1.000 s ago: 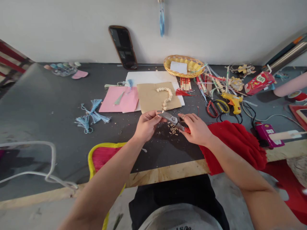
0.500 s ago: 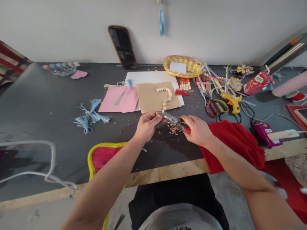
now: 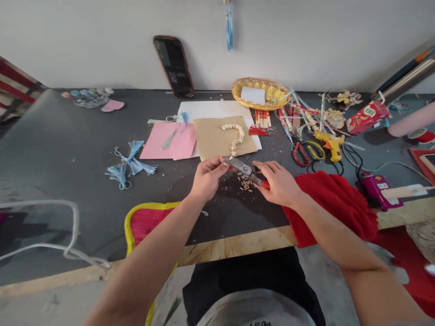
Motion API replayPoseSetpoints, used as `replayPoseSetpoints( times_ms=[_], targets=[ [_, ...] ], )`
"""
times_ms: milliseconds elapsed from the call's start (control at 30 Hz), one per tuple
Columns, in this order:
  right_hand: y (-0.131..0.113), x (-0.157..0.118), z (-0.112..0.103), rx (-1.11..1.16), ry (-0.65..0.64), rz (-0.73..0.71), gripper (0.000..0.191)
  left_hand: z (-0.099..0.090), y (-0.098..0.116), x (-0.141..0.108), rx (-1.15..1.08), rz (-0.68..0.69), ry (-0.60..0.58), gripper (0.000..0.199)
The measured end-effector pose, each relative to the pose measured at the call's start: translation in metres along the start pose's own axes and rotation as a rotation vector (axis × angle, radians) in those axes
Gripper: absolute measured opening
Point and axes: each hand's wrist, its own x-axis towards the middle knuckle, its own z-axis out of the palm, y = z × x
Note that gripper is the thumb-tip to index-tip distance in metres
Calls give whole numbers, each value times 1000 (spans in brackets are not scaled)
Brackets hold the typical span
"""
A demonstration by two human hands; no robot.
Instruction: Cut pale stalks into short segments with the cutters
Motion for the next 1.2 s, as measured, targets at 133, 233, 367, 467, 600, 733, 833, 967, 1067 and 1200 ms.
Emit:
replayPoseSetpoints(
  times_ms=[133,233,367,467,600,733,833,967,1067,1200],
  targets=[
    [1,0,-2,24,5,-7,51,2,3,-1,-20,-38,-19,13],
    [0,-1,-3,34,12,-1,50,2,3,-2,-44,-50,-45,14],
    [-2,0,-3,26,4,20,51,3,3,-3,-58,-46,-16,15],
    [0,1,-2,34,27,1,56,3,3,-2,-79,-41,12,16],
    [6,1,-1,77,124,-4,66,4,1,-2,-115,-49,15,16],
    [10,1,-4,142,147,-39,72,3,2,-3,-157,-81,-17,15],
    [13,1,-7,147,132,-38,72,-1,7,-2,-211,-92,-55,17],
    [26,2,-11,60,216,168,66,-6,13,1,-239,-79,-63,18],
    [45,2,-12,-23,317,383,65,-3,12,1,-180,-65,-38,21],
    [71,0,-16,-118,352,522,61,1,4,-3,-40,-28,-59,22]
  ],
)
